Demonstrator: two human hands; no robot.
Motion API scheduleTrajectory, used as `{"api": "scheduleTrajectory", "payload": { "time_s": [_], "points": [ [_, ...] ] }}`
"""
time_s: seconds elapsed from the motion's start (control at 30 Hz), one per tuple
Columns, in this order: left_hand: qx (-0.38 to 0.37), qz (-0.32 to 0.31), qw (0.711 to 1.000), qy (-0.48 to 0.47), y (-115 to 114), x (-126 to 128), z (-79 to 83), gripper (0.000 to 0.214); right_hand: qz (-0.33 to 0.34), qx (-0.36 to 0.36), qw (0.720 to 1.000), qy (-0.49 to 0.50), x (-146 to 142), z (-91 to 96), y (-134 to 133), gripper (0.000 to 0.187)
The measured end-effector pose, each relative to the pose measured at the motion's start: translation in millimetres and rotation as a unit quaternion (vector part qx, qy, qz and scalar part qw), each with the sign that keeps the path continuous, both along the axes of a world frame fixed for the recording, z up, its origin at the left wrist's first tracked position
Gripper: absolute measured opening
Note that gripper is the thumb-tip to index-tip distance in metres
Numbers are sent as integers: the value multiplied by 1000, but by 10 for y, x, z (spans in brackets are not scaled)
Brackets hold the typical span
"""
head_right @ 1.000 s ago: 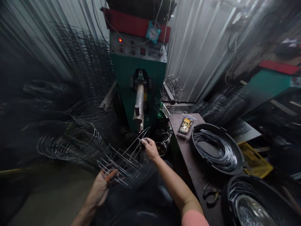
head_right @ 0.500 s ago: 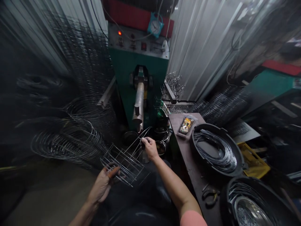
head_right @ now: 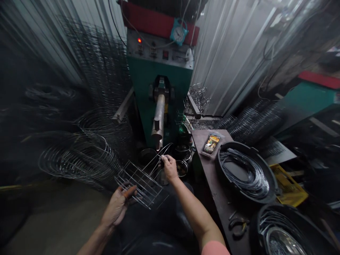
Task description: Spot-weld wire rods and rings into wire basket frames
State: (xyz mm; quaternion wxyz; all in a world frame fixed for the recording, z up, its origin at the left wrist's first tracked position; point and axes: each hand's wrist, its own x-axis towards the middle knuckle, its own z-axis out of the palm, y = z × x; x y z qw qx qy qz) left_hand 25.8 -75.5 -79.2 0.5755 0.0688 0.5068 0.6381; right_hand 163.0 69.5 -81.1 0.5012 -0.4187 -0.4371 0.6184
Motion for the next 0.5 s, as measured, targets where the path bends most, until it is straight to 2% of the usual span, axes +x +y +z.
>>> {"api": "scheduleTrajectory", "payload": {
  "time_s": [0.2, 0.5],
  "points": [
    [13, 9, 1000, 8, 93, -36, 40, 60, -12, 8, 1000, 9, -48, -8, 88, 29],
    [-7, 10, 1000, 7, 222, -60, 226, 40, -34, -24, 999, 19, -129, 58, 220, 27]
  ]
}}
